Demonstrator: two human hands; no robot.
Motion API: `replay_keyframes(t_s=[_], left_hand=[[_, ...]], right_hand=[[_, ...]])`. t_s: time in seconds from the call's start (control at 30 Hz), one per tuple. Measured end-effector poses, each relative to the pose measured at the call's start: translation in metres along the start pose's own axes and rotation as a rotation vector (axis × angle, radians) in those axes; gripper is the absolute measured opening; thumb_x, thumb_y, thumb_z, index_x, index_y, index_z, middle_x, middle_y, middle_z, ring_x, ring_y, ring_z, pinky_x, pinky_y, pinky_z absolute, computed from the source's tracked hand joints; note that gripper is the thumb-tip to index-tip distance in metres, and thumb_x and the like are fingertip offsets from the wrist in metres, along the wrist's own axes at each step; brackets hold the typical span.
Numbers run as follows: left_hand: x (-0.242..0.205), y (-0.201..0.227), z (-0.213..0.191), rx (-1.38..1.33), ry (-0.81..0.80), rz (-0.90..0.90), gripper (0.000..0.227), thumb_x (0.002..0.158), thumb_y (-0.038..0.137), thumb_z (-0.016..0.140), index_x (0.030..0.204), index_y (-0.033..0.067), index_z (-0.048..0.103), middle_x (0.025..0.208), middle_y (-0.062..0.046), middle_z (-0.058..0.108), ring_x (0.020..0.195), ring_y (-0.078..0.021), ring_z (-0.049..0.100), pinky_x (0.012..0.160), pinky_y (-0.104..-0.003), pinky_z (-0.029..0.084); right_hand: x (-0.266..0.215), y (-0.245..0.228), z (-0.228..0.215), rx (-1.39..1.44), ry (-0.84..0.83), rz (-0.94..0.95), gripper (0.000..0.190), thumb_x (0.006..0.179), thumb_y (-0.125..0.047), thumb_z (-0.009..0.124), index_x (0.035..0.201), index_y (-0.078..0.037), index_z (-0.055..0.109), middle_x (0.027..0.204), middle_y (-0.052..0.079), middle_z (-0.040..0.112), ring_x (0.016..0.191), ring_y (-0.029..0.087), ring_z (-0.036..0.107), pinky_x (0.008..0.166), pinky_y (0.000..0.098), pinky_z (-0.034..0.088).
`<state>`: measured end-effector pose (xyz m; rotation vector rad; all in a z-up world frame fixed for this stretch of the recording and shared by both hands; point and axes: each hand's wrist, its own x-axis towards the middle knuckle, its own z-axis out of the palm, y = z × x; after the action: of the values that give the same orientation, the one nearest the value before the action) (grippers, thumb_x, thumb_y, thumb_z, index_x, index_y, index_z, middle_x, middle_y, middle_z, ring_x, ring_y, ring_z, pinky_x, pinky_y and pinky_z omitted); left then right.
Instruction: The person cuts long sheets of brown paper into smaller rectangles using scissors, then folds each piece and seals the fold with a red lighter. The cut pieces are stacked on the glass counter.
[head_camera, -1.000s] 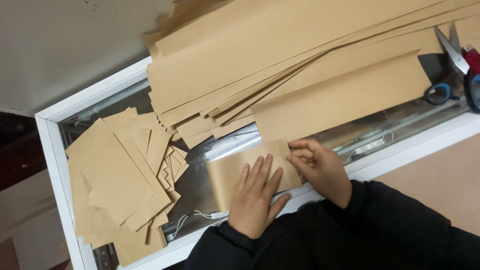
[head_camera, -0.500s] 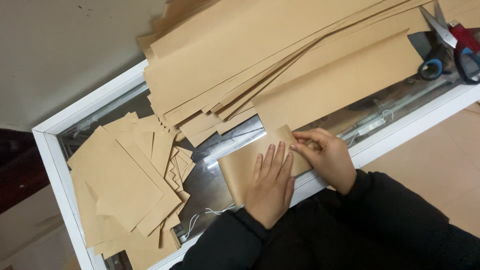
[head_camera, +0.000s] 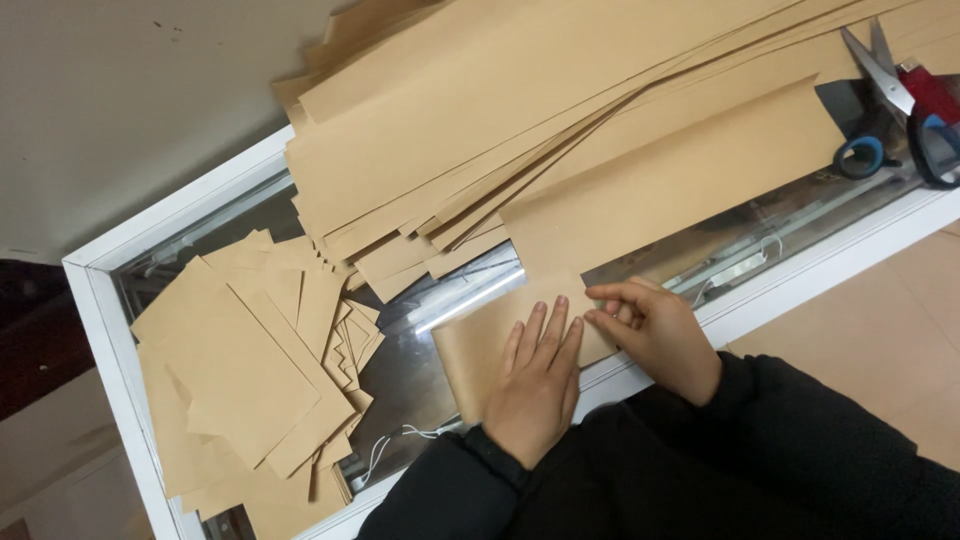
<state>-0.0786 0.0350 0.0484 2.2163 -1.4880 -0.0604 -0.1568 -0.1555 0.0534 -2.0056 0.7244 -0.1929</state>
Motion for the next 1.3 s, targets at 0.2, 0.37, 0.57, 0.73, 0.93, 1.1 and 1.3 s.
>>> replay_keyframes(t_s=[0.2,0.37,0.57,0.73,0.93,1.1,1.3], left_hand=[[-0.001,0.002,0.005,-0.017,-0.026,-0.010,0.056,0.101,0.012,0.053,0.156,0.0065,0.048,0.170,-0.015,0.038,0.158,-0.0366,0.034,0.128,-0.053,0.025],[0.000,0.003,0.007,-0.023,-0.051,0.018,0.060,0.101,0.011,0.052,0.160,0.0064,0.044,0.171,-0.015,0.035,0.159,-0.0376,0.032,0.130,-0.053,0.023],[0.001,0.004,0.006,0.006,-0.016,0.016,0.061,0.100,0.010,0.053,0.160,0.0073,0.044,0.171,-0.014,0.037,0.158,-0.0359,0.035,0.129,-0.052,0.024],[0.000,0.003,0.008,-0.061,-0.080,-0.018,0.060,0.104,0.017,0.050,0.162,0.0080,0.038,0.174,-0.014,0.031,0.160,-0.0369,0.028,0.130,-0.052,0.019],[0.003,0.009,0.000,-0.160,-0.127,-0.072,0.058,0.110,0.027,0.043,0.163,0.0066,0.036,0.175,-0.013,0.025,0.162,-0.0351,0.022,0.130,-0.052,0.013],[0.005,0.009,-0.003,-0.197,-0.176,-0.088,0.059,0.111,0.031,0.039,0.164,0.0065,0.032,0.176,-0.014,0.022,0.162,-0.0358,0.018,0.129,-0.052,0.010],[0.004,0.007,-0.001,-0.210,-0.185,-0.077,0.061,0.109,0.029,0.042,0.164,0.0059,0.032,0.176,-0.015,0.020,0.163,-0.0371,0.016,0.129,-0.053,0.008]], right_hand=[[0.002,0.000,-0.002,0.032,-0.047,0.088,0.030,0.089,-0.020,0.083,0.118,-0.017,0.083,0.086,-0.005,0.065,0.063,0.006,0.053,0.066,0.0205,0.047],[0.003,0.008,0.000,0.026,-0.030,0.051,0.029,0.089,-0.019,0.083,0.118,-0.017,0.083,0.083,-0.005,0.063,0.063,0.005,0.053,0.067,0.0199,0.048],[0.005,0.010,0.002,0.033,-0.013,0.063,0.026,0.088,-0.018,0.084,0.114,-0.018,0.084,0.082,-0.006,0.063,0.059,0.005,0.051,0.064,0.0200,0.046],[0.004,0.007,0.003,0.063,-0.010,0.091,0.026,0.087,-0.015,0.084,0.113,-0.016,0.085,0.082,-0.005,0.063,0.060,0.005,0.051,0.062,0.0193,0.047],[0.004,0.013,0.004,0.109,-0.026,0.098,0.026,0.089,-0.014,0.084,0.115,-0.015,0.084,0.083,-0.004,0.061,0.061,0.006,0.050,0.062,0.0202,0.046],[0.004,0.008,0.002,0.060,-0.024,0.085,0.026,0.088,-0.016,0.084,0.114,-0.017,0.085,0.083,-0.005,0.062,0.062,0.006,0.052,0.064,0.0207,0.047],[0.005,0.015,0.006,0.101,-0.022,0.057,0.026,0.089,-0.015,0.084,0.115,-0.014,0.084,0.084,-0.004,0.060,0.065,0.005,0.052,0.065,0.0195,0.047]])
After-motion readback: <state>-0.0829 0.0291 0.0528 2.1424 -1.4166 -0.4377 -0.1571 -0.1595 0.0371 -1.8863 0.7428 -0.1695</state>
